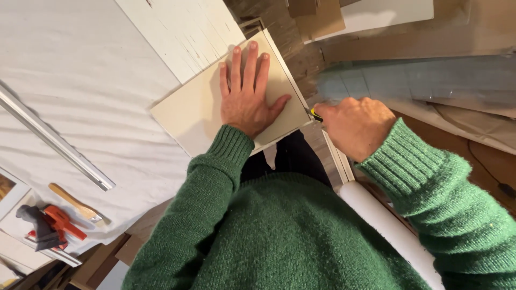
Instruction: Using a utility knife and a straight-edge guide to cut a rectangular opening in a mat board for a photograph.
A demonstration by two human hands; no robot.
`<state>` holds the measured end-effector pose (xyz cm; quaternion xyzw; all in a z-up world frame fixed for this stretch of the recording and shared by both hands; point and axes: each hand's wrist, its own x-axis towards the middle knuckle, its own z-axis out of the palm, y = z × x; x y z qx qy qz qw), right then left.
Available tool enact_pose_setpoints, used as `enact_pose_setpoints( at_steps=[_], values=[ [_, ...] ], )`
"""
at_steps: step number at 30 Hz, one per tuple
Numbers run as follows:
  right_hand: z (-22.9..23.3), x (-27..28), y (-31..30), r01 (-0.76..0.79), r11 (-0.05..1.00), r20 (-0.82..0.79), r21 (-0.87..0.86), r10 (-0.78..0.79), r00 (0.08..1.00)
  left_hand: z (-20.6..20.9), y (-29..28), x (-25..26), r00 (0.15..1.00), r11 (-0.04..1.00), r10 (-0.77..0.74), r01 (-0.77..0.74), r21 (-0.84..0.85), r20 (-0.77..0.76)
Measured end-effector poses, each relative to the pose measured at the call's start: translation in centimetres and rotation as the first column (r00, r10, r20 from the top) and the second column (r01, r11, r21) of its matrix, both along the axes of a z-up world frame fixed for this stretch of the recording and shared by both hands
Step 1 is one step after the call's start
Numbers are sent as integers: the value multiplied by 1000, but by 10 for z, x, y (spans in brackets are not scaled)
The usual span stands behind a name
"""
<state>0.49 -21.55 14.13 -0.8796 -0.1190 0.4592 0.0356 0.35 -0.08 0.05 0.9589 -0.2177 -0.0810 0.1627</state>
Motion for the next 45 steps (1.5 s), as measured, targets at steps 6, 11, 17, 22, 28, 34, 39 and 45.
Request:
enact_pose_setpoints(
  at_steps=[6,11,17,22,28,34,39,45],
  values=[
    [-2,-6,2,29,999,-8,-18,-29,1000,6,-1,1,1000,1000,8,-8,10,-1],
    [-10,-16,0,11,1000,30,-5,-11,999,8,-2,-1,1000,1000,-20,20,-2,15],
    [-14,-35,-7,-18,1000,19,13,17,1000,9,0,-3,998,1000,-27,26,18,50],
    [-86,-149,-79,-199,976,-287,-86,167,943,-4,-6,2,998,1000,-26,26,3,61],
    [-100,-225,-126,-45,950,-367,-309,-75,927,-7,-2,0,997,998,-34,31,49,63],
    [-119,-188,-96,454,825,-182,-335,-530,828,-9,2,-4,996,992,-65,59,115,54],
    [-132,-129,-40,879,222,-182,423,-929,322,-6,3,-2,998,991,-60,56,121,33],
    [-132,-78,-12,835,-97,-494,542,-840,223,-5,2,-4,998,992,-57,55,111,21]
  ],
)
